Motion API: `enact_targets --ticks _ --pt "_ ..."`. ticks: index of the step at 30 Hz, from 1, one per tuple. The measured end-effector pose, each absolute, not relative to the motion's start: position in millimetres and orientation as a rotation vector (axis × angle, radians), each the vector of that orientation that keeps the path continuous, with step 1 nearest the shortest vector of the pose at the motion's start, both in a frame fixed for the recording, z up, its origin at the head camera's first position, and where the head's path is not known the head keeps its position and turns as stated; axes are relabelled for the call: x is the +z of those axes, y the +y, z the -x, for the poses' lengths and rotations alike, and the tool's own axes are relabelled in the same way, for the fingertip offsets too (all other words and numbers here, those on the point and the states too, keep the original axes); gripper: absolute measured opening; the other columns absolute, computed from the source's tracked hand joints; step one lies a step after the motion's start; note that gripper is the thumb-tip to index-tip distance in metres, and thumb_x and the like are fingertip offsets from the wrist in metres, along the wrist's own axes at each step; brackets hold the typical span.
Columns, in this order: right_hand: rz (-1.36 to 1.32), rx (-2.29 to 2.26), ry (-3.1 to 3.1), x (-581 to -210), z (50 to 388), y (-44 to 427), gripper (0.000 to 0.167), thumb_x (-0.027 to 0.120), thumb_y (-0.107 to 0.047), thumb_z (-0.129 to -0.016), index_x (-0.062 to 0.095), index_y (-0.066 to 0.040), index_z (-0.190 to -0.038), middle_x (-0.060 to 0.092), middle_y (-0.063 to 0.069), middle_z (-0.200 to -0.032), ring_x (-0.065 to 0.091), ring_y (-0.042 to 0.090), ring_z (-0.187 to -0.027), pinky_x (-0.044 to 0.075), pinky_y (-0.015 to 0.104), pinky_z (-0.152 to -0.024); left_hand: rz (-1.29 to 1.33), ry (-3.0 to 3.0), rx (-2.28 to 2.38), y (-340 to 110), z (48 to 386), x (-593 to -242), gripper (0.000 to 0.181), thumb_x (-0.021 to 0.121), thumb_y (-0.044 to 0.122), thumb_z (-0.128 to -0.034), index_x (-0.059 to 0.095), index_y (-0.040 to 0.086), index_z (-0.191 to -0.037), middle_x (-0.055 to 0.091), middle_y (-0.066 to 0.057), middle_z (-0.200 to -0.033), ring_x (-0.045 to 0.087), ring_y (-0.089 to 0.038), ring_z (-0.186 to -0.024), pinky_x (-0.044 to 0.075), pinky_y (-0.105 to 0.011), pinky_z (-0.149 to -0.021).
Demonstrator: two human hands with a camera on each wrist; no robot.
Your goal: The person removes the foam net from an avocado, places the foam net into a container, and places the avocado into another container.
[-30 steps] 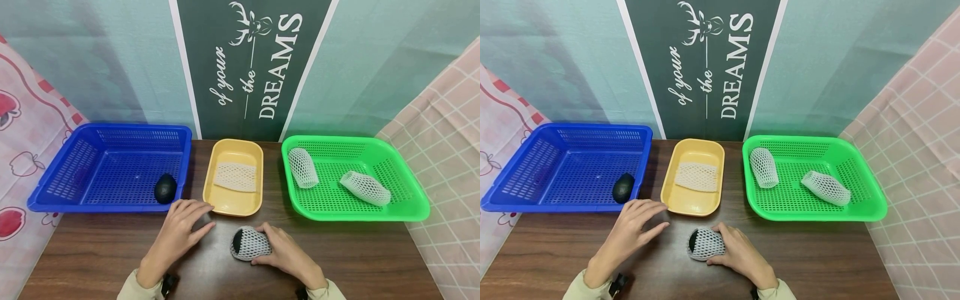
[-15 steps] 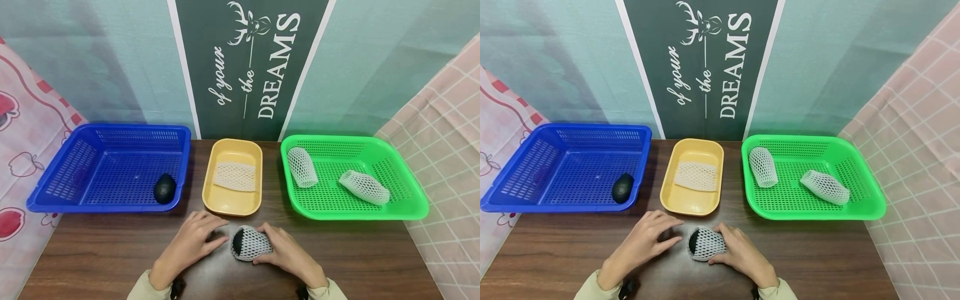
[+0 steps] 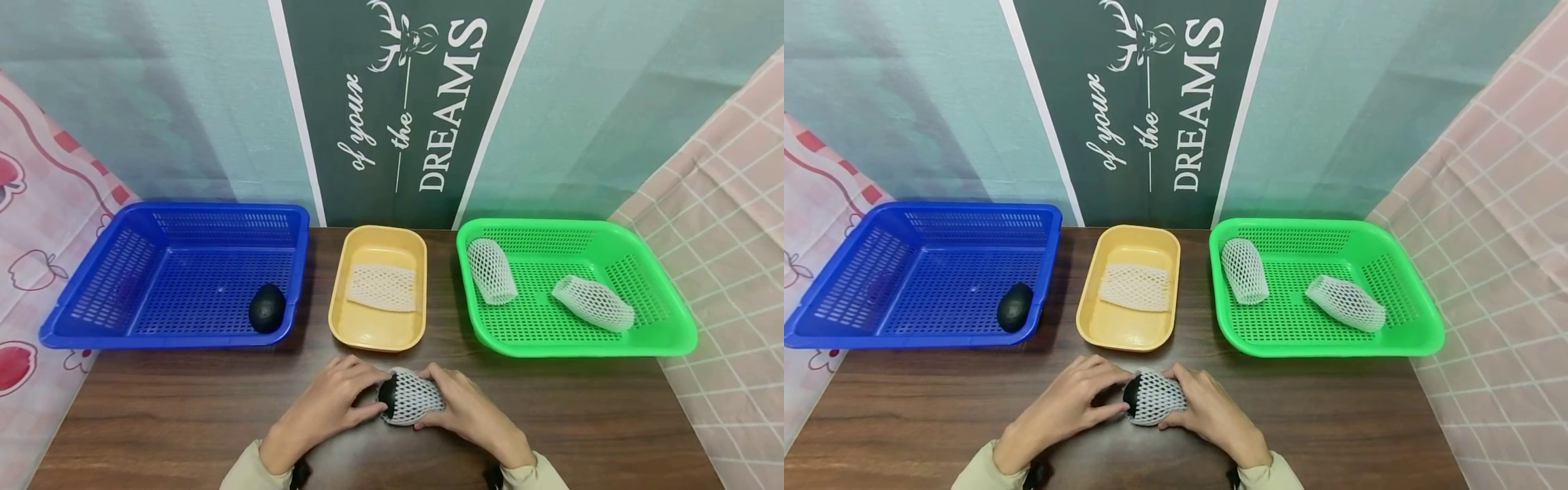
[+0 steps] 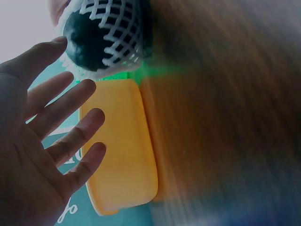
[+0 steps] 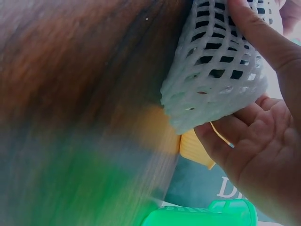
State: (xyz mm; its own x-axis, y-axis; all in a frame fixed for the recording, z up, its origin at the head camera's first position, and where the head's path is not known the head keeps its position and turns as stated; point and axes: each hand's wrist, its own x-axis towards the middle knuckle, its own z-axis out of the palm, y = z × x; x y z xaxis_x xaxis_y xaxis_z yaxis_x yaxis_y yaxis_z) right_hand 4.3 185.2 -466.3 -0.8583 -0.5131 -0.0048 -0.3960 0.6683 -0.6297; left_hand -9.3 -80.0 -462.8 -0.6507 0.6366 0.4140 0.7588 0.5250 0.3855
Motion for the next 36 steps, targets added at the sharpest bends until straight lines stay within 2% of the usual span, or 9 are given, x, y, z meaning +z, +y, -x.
enact_targets --ticks 4,17,29,36 --pt "0.731 -0.949 2.693 -465.9 -3.8 184.8 0.054 0.084 -0.041 -0.072 0.057 -0.017 -0.112 0.072 -0.003 -0.115 0.066 0.009 -0.101 0.055 0.03 -0.085 1.184 -2.585 -0.784 -77.3 7.0 -464.6 0.041 0.078 0.039 -0.0828 0.07 0.017 -0.117 0.072 0.008 -0.109 0.061 -0.009 -0.098 0.049 -0.031 -0.089" --pt "0.767 -0.935 2.706 -465.1 -2.1 182.9 0.053 0.086 -0.035 -0.071 0.058 -0.016 -0.112 0.072 -0.003 -0.111 0.066 0.007 -0.098 0.055 0.029 -0.083 1.185 -2.726 -0.781 -74.3 4.3 -465.6 0.06 0.078 0.047 -0.0799 0.063 0.018 -0.13 0.07 0.006 -0.119 0.062 -0.012 -0.11 0.049 -0.036 -0.093" --pt "0.781 -0.898 2.733 -465.6 -2.4 181.1 0.052 0.088 -0.031 -0.07 0.058 -0.016 -0.109 0.072 -0.003 -0.108 0.066 0.007 -0.096 0.055 0.03 -0.081 1.182 -2.794 -0.765 -72.8 2.2 -469.3 0.069 0.079 0.049 -0.0792 0.057 0.017 -0.136 0.067 0.005 -0.125 0.059 -0.013 -0.114 0.048 -0.037 -0.097" --pt "0.774 -0.884 2.756 -465.9 -3.1 180.2 0.05 0.088 -0.03 -0.069 0.059 -0.016 -0.108 0.072 -0.004 -0.104 0.065 0.007 -0.093 0.054 0.029 -0.079 1.185 -2.803 -0.746 -72.4 1.6 -469.4 0.071 0.079 0.049 -0.0788 0.056 0.017 -0.138 0.065 0.004 -0.126 0.058 -0.013 -0.114 0.048 -0.037 -0.095"
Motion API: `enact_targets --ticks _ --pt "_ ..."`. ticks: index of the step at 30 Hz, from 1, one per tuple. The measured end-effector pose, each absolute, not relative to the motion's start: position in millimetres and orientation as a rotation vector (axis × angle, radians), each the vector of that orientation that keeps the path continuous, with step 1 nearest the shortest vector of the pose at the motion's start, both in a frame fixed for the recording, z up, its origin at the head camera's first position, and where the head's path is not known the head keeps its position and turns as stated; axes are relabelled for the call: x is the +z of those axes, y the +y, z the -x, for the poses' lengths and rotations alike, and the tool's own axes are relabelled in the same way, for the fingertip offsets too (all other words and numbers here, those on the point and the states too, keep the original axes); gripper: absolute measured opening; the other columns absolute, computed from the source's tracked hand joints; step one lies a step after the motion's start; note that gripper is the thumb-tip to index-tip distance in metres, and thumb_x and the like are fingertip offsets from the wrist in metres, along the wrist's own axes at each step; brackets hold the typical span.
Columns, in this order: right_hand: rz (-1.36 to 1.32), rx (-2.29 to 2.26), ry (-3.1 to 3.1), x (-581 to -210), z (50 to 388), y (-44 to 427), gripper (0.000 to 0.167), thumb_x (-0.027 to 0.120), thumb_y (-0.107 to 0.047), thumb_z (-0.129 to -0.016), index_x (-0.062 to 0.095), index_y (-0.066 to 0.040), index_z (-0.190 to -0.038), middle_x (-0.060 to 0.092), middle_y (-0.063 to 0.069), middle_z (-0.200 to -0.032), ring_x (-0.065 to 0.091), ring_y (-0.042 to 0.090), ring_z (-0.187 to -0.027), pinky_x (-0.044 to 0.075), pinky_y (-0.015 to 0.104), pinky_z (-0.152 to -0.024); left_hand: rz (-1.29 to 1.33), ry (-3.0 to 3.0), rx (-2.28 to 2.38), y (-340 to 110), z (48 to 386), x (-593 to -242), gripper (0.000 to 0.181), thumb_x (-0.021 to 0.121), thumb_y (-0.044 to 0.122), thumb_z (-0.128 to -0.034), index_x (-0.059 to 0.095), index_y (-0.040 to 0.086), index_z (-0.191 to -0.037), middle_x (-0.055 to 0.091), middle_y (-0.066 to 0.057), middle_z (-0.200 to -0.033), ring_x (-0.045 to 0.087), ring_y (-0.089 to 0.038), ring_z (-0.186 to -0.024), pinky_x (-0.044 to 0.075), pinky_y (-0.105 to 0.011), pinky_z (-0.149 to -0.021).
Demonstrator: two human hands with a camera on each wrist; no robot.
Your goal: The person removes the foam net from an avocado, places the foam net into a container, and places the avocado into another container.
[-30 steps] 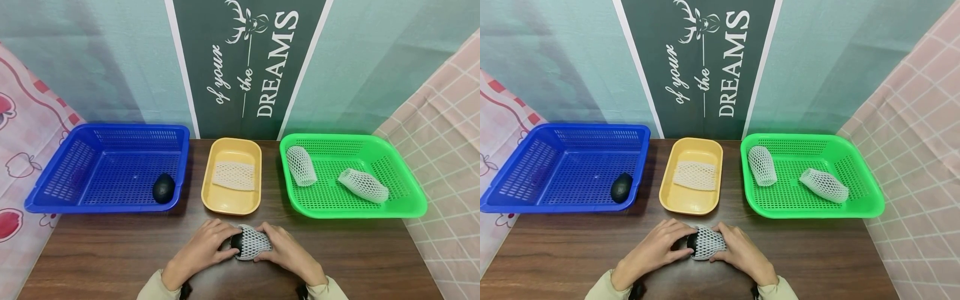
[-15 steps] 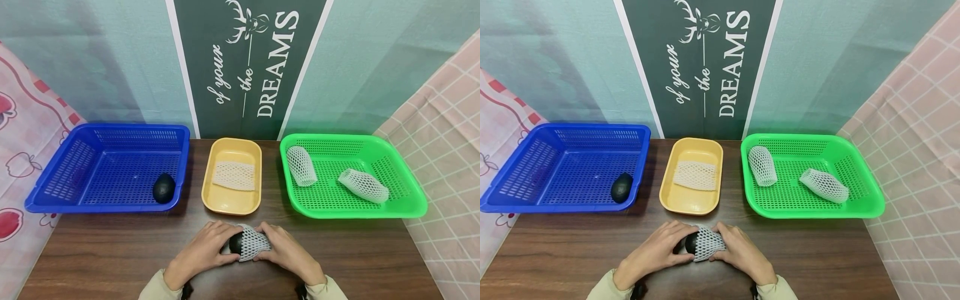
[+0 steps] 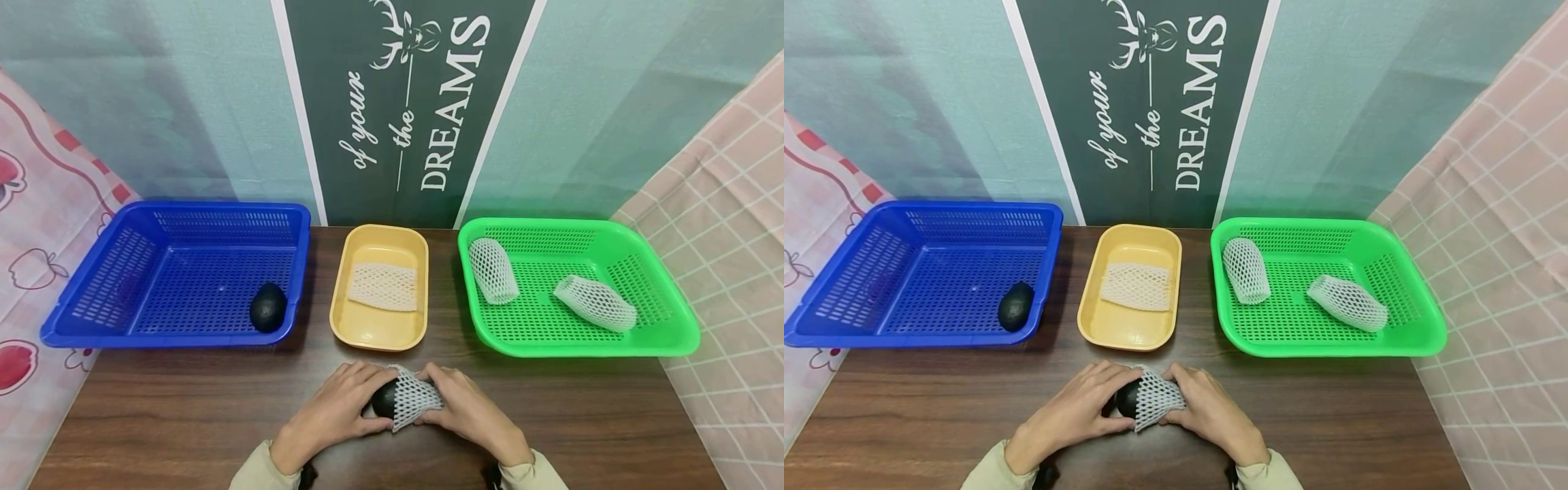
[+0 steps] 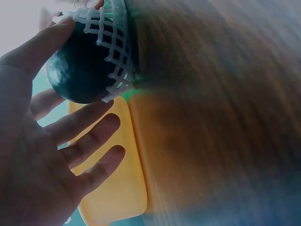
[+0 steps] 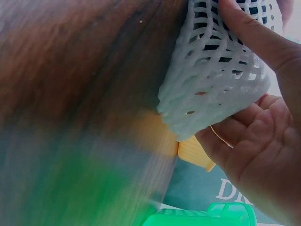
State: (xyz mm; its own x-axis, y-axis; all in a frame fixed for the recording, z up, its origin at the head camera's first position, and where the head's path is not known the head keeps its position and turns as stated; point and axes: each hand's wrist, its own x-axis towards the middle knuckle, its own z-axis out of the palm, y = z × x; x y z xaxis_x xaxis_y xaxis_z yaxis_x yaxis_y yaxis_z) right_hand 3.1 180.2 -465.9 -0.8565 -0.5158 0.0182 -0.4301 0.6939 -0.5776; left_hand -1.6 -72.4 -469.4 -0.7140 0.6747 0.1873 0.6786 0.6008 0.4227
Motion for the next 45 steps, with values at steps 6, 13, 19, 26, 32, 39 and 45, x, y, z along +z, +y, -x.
enact_targets --ticks 6,13,19,26,32,39,45 --pt "0.751 -0.899 2.74 -466 -3 181 0.049 0.088 -0.03 -0.07 0.059 -0.017 -0.107 0.072 -0.004 -0.105 0.066 0.007 -0.094 0.054 0.029 -0.08 1.181 -2.794 -0.731 -72 1 -470 0.072 0.08 0.05 -0.0769 0.056 0.017 -0.137 0.066 0.005 -0.124 0.058 -0.012 -0.112 0.048 -0.035 -0.094" --pt "0.752 -0.915 2.737 -465 -2 181 0.047 0.088 -0.029 -0.07 0.06 -0.017 -0.106 0.073 -0.003 -0.105 0.066 0.007 -0.095 0.055 0.029 -0.08 1.183 -2.769 -0.725 -72 1 -468 0.07 0.081 0.05 -0.076 0.059 0.017 -0.134 0.067 0.005 -0.122 0.059 -0.012 -0.111 0.048 -0.037 -0.096" --pt "0.742 -0.919 2.737 -464 -3 181 0.044 0.086 -0.03 -0.074 0.06 -0.018 -0.107 0.073 -0.004 -0.104 0.067 0.009 -0.095 0.055 0.029 -0.079 1.171 -2.723 -0.726 -76 3 -466 0.069 0.083 0.05 -0.0732 0.062 0.018 -0.131 0.069 0.007 -0.118 0.061 -0.011 -0.109 0.048 -0.035 -0.095" --pt "0.743 -0.98 2.724 -462 -1 180 0.036 0.084 -0.023 -0.077 0.064 -0.019 -0.108 0.072 -0.008 -0.103 0.065 0.004 -0.094 0.055 0.028 -0.081 1.136 -2.697 -0.717 -81 2 -459 0.069 0.085 0.048 -0.0709 0.063 0.018 -0.129 0.069 0.007 -0.117 0.061 -0.011 -0.107 0.048 -0.037 -0.095" --pt "0.787 -1.048 2.763 -457 1 180 0.03 0.082 -0.016 -0.079 0.068 -0.019 -0.105 0.074 -0.009 -0.098 0.065 0.001 -0.087 0.056 0.025 -0.076 1.111 -2.67 -0.695 -88 4 -451 0.07 0.086 0.047 -0.0698 0.063 0.017 -0.129 0.069 0.006 -0.118 0.061 -0.012 -0.104 0.047 -0.038 -0.094" --pt "0.817 -1.093 2.886 -448 3 181 0.026 0.082 -0.012 -0.076 0.072 -0.02 -0.098 0.073 -0.01 -0.09 0.062 -0.002 -0.079 0.054 0.023 -0.07 1.05 -2.591 -0.646 -97 8 -443 0.073 0.086 0.049 -0.0677 0.063 0.015 -0.129 0.07 0.004 -0.113 0.061 -0.013 -0.102 0.047 -0.036 -0.091" --pt "0.842 -1.12 3.041 -442 6 182 0.033 0.082 -0.01 -0.069 0.072 -0.017 -0.099 0.073 -0.009 -0.09 0.059 -0.001 -0.077 0.051 0.022 -0.067 1.0 -2.537 -0.646 -106 11 -436 0.071 0.088 0.046 -0.0659 0.065 0.015 -0.126 0.07 0.003 -0.112 0.062 -0.014 -0.099 0.047 -0.037 -0.09"
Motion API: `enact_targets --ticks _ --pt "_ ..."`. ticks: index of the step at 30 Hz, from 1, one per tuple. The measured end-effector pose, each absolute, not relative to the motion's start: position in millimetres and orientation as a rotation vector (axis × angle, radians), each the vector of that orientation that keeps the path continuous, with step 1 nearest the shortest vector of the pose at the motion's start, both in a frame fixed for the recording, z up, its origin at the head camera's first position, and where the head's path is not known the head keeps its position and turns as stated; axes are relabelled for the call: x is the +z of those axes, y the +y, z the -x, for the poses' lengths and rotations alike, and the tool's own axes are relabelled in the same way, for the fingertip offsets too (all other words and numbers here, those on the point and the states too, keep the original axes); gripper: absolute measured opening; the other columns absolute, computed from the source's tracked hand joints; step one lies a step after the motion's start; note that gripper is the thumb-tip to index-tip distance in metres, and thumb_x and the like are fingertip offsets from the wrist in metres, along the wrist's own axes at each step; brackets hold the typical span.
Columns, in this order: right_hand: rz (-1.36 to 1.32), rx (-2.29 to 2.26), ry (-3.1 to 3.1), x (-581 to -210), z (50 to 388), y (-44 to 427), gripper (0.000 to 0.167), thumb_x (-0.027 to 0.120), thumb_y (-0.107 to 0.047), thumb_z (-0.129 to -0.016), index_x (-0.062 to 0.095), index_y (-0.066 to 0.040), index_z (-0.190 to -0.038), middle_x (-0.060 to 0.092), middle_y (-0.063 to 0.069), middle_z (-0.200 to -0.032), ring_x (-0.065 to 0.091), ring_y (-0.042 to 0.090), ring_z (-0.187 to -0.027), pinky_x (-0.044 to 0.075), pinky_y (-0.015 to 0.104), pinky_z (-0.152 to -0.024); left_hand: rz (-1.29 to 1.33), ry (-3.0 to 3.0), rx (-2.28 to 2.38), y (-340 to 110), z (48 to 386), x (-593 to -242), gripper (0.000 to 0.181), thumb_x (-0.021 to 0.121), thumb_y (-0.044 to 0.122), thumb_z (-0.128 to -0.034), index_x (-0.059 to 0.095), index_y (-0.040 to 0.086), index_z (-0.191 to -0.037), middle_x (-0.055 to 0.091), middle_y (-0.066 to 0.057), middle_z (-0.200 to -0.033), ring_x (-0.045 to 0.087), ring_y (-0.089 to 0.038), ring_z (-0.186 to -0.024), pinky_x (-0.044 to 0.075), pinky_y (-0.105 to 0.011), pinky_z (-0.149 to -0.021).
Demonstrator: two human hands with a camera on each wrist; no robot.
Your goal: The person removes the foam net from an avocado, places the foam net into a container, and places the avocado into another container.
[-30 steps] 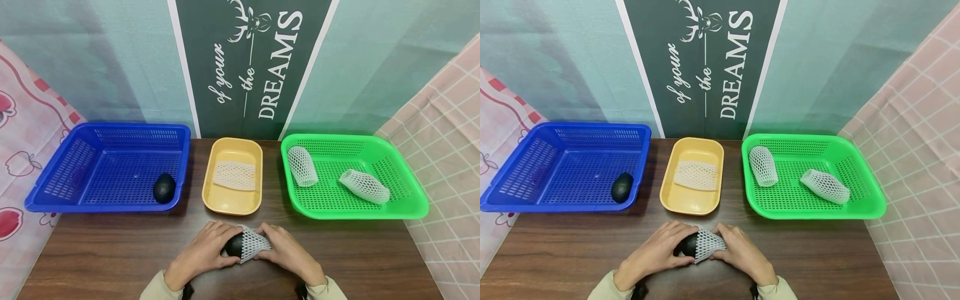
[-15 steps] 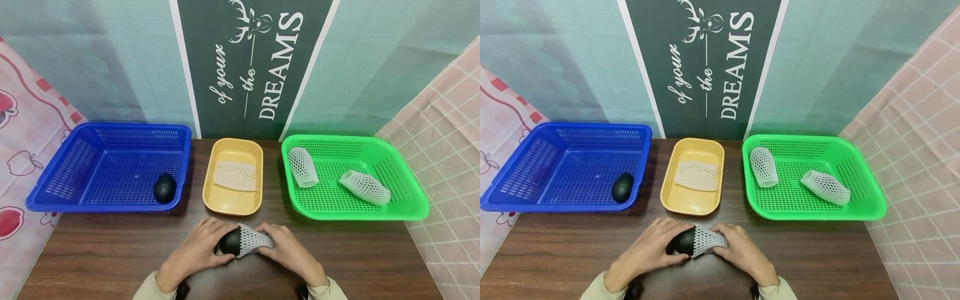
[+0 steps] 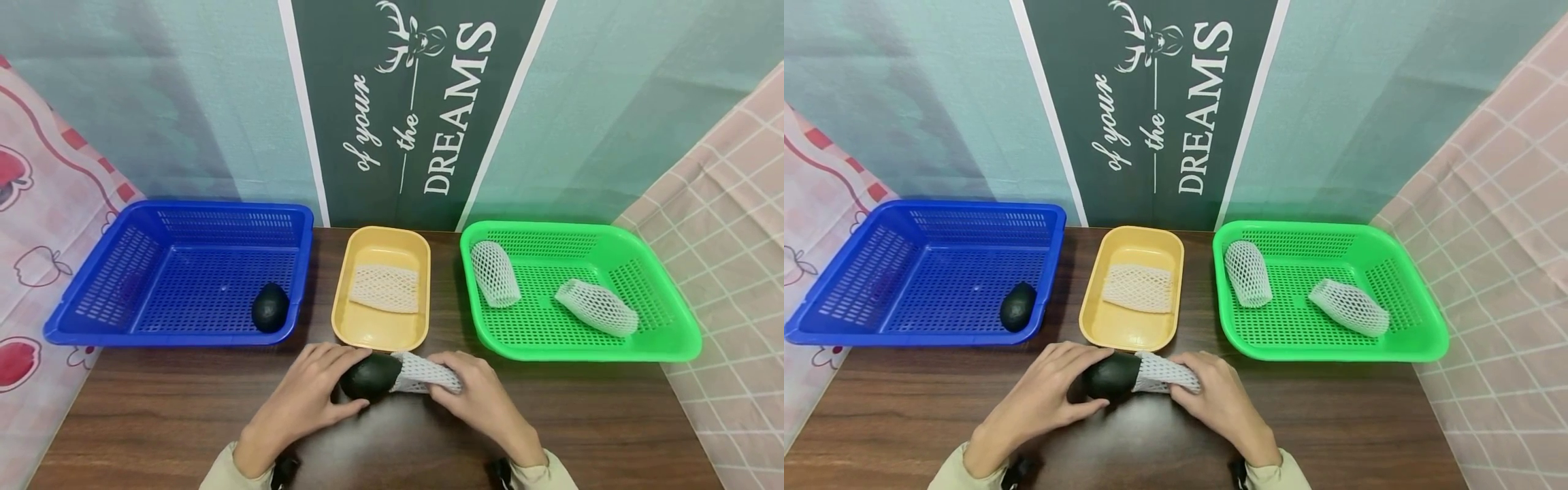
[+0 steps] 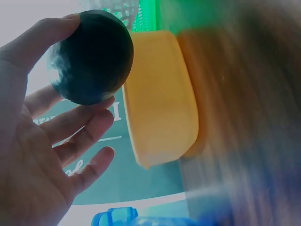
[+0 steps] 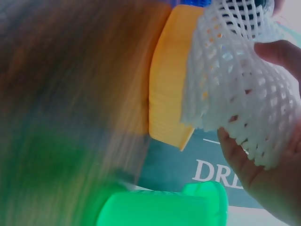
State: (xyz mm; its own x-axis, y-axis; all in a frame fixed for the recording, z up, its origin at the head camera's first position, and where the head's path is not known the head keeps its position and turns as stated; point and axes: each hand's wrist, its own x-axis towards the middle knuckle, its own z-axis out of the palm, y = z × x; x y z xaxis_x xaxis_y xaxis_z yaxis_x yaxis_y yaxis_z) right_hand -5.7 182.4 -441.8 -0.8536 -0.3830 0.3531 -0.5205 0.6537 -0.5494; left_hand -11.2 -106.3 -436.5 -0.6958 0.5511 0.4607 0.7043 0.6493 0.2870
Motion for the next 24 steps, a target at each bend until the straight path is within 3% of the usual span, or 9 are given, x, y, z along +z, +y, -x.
enact_targets --ticks 5,12,20,24 --pt "-0.746 0.999 -2.583 -439 9 183 0.038 0.079 -0.006 -0.067 0.072 -0.012 -0.103 0.073 -0.003 -0.093 0.063 0.004 -0.08 0.054 0.023 -0.068 0.961 -2.501 -0.657 -115 15 -430 0.068 0.088 0.043 -0.0657 0.065 0.015 -0.124 0.071 0.003 -0.108 0.062 -0.015 -0.096 0.047 -0.039 -0.087" --pt "-0.758 0.993 -2.508 -433 14 181 0.042 0.073 -0.001 -0.065 0.072 -0.011 -0.106 0.073 -0.002 -0.092 0.062 0.005 -0.079 0.05 0.019 -0.068 0.931 -2.431 -0.698 -124 18 -424 0.068 0.086 0.041 -0.0692 0.064 0.013 -0.126 0.071 0.001 -0.104 0.062 -0.017 -0.096 0.049 -0.042 -0.087" --pt "-0.697 1.03 -2.417 -424 23 172 0.04 0.071 0.0 -0.071 0.07 -0.008 -0.11 0.072 0.005 -0.091 0.061 0.01 -0.078 0.048 0.02 -0.07 0.882 -2.399 -0.736 -132 23 -420 0.063 0.081 0.046 -0.0772 0.064 0.012 -0.128 0.072 -0.003 -0.113 0.064 -0.021 -0.099 0.051 -0.043 -0.084" --pt "-0.681 1.02 -2.392 -420 30 164 0.04 0.071 0.001 -0.073 0.07 -0.008 -0.112 0.073 0.006 -0.093 0.063 0.014 -0.08 0.049 0.023 -0.072 0.847 -2.39 -0.734 -136 25 -417 0.064 0.083 0.043 -0.0764 0.063 0.012 -0.129 0.07 -0.006 -0.113 0.065 -0.024 -0.099 0.052 -0.045 -0.083"
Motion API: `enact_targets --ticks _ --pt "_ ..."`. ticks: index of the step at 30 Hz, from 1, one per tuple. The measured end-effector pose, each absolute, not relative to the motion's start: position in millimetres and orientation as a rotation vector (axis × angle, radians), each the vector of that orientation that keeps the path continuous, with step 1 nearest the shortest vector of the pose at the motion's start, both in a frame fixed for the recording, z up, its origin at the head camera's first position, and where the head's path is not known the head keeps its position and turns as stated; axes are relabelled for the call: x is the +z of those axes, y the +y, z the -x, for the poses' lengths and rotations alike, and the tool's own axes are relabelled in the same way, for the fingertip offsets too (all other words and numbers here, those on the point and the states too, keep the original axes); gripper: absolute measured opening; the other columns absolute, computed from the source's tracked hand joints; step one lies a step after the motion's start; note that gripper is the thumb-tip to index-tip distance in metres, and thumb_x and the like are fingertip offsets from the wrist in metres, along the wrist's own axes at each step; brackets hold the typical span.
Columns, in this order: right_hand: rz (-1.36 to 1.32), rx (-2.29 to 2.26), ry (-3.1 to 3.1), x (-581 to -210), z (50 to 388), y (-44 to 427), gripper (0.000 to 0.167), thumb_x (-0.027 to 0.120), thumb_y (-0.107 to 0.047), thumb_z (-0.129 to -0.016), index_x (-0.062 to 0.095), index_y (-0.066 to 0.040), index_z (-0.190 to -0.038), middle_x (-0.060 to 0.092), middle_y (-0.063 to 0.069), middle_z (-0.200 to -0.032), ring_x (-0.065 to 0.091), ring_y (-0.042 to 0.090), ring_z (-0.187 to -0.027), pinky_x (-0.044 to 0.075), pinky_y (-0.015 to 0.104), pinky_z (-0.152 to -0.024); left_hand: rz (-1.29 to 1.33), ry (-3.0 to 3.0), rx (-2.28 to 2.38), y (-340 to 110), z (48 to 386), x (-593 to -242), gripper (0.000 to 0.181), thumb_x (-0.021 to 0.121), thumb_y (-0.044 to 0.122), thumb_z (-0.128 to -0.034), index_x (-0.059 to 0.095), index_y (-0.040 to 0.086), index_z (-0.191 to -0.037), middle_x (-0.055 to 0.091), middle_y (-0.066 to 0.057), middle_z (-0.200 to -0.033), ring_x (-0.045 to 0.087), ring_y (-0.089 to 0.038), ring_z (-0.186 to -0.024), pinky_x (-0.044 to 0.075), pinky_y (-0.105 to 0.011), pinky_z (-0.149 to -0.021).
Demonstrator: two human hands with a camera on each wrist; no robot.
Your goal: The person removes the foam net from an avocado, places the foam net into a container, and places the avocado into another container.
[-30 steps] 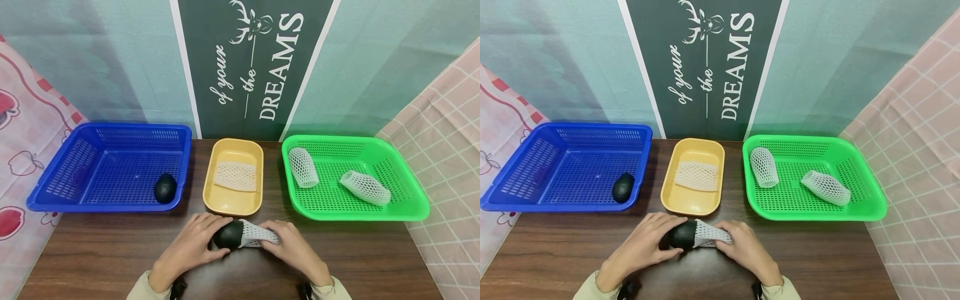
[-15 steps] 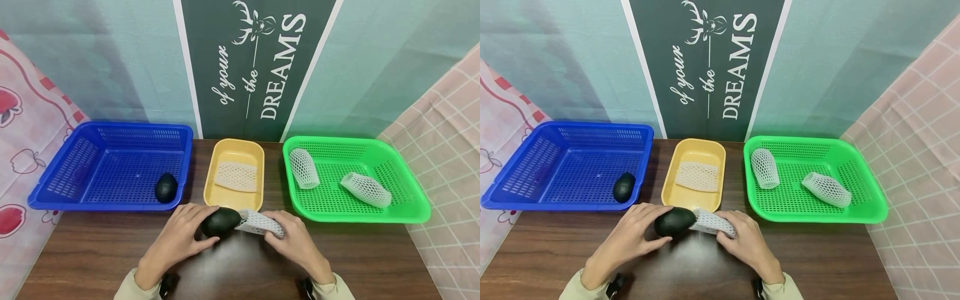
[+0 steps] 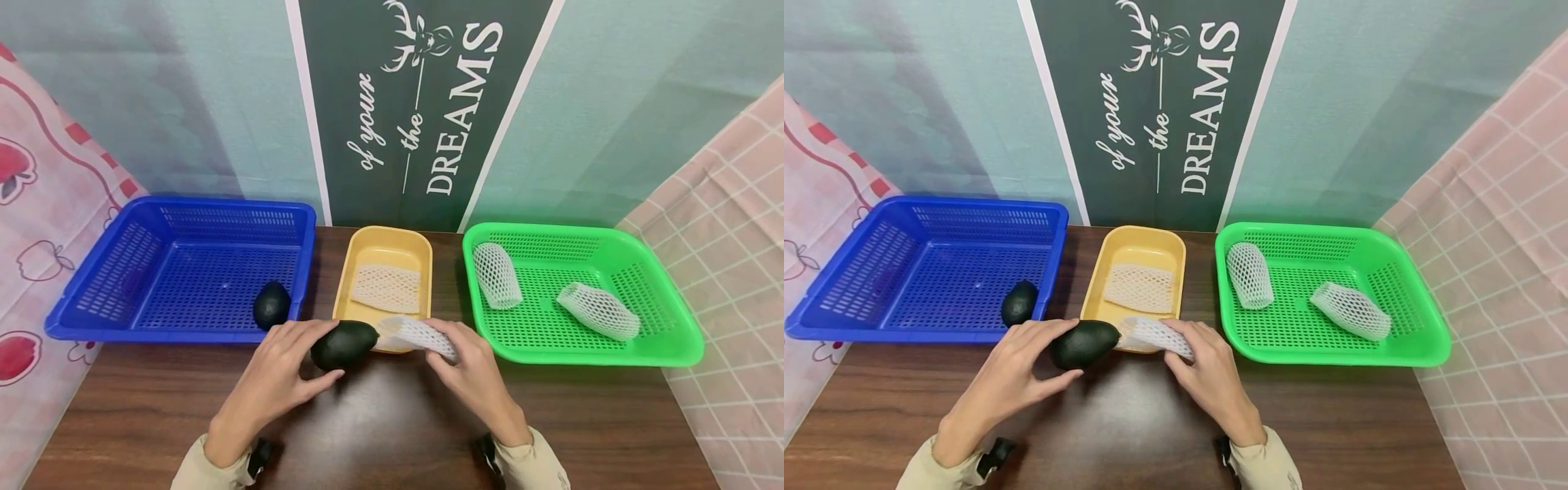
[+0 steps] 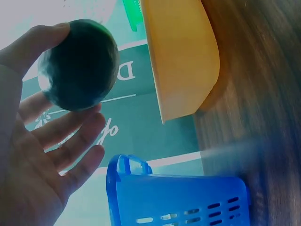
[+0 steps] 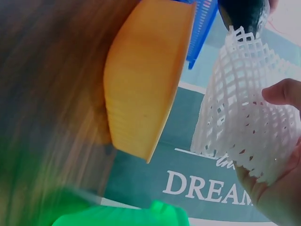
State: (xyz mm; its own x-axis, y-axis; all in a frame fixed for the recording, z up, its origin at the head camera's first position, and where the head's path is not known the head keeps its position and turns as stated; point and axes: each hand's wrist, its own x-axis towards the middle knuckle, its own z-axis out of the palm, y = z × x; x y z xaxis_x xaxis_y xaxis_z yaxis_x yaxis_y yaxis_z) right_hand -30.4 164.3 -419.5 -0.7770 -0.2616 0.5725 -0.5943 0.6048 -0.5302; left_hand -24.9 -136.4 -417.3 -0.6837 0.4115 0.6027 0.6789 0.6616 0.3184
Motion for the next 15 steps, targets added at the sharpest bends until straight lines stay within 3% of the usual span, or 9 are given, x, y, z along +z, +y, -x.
enact_targets --ticks 10,15 --pt "-0.735 0.981 -2.41 -422 46 151 0.045 0.076 0.005 -0.074 0.068 -0.007 -0.116 0.074 0.009 -0.099 0.068 0.016 -0.086 0.057 0.033 -0.072 0.776 -2.403 -0.825 -142 25 -414 0.073 0.088 0.019 -0.0651 0.059 0.011 -0.131 0.06 -0.011 -0.118 0.065 -0.024 -0.096 0.056 -0.041 -0.076" --pt "-0.758 1.023 -2.418 -423 52 144 0.043 0.076 0.005 -0.078 0.066 -0.005 -0.118 0.073 0.013 -0.107 0.071 0.022 -0.092 0.059 0.037 -0.076 0.7 -2.395 -0.873 -145 25 -413 0.065 0.082 0.019 -0.0724 0.058 0.008 -0.132 0.058 -0.016 -0.122 0.064 -0.029 -0.101 0.054 -0.038 -0.082"
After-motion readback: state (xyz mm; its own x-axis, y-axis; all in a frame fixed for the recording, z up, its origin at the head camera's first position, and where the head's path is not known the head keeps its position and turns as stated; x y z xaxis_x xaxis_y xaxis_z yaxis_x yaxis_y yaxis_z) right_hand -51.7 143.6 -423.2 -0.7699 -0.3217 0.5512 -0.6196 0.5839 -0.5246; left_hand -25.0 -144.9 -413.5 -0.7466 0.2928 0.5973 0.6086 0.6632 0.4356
